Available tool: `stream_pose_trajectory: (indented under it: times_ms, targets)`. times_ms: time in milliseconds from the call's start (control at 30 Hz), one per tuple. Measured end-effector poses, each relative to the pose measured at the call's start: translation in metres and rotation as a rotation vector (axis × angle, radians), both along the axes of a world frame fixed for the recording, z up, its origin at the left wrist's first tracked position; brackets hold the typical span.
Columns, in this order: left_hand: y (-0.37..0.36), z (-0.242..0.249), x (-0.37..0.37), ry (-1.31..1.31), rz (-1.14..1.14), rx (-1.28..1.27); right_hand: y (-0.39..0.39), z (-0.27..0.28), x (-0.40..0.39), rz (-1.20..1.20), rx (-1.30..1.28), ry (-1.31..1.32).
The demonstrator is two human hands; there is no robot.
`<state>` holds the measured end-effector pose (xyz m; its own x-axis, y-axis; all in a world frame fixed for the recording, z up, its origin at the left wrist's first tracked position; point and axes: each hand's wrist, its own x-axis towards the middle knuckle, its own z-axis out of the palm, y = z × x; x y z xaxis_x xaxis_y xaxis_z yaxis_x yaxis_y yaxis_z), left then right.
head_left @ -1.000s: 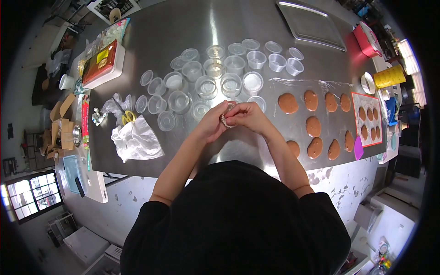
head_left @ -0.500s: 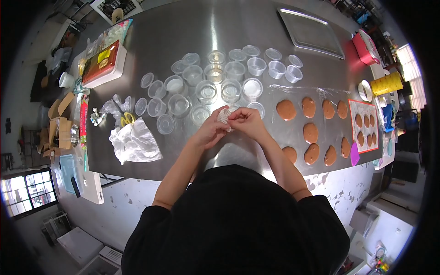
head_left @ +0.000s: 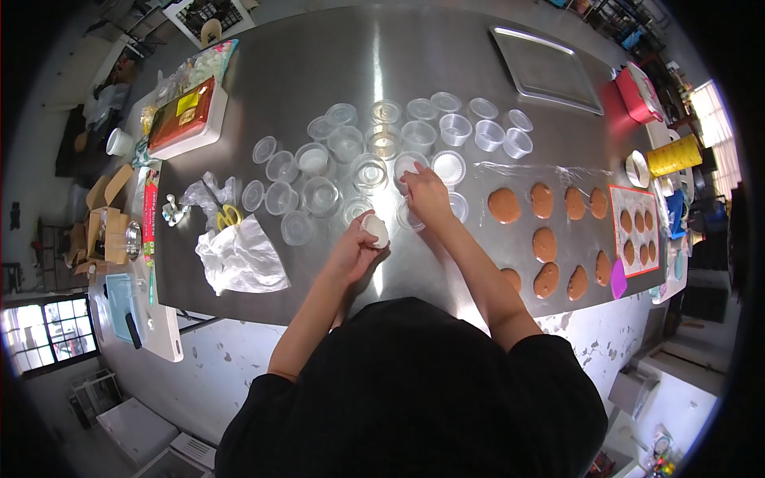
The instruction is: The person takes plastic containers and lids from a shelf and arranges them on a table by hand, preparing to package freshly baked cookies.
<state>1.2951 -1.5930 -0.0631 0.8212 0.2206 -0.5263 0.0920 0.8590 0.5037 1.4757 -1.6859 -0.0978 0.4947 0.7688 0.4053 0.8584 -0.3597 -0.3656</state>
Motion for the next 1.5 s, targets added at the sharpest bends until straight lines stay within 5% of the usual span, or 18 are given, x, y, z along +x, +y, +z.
stream_pose_trajectory:
  times_ms: [133,533,833,933,1033,1500]
  targets:
    - [0.002,-0.005,-0.006,-0.048,0.073,-0.191,-0.004,0.002,-0.013,-0.006,-0.02,0.063]
    - [0.001,-0.005,0.001,-0.095,0.006,-0.166,0.002,0.003,-0.014,-0.088,-0.195,0.076]
    - [0.006,-0.007,-0.002,-0.132,0.119,-0.206,-0.002,0.028,-0.034,-0.101,0.103,0.243]
    - [0.008,-0.004,0.005,-0.164,0.151,-0.204,-0.008,0.043,-0.054,0.091,0.276,1.012]
    - [0.008,0.004,0.009,-0.187,0.09,-0.109,-0.012,0.051,-0.06,0.198,0.136,1.389]
    - [0.008,0.023,0.011,-0.185,-0.115,0.013,-0.017,0.059,-0.06,0.285,0.163,1.523]
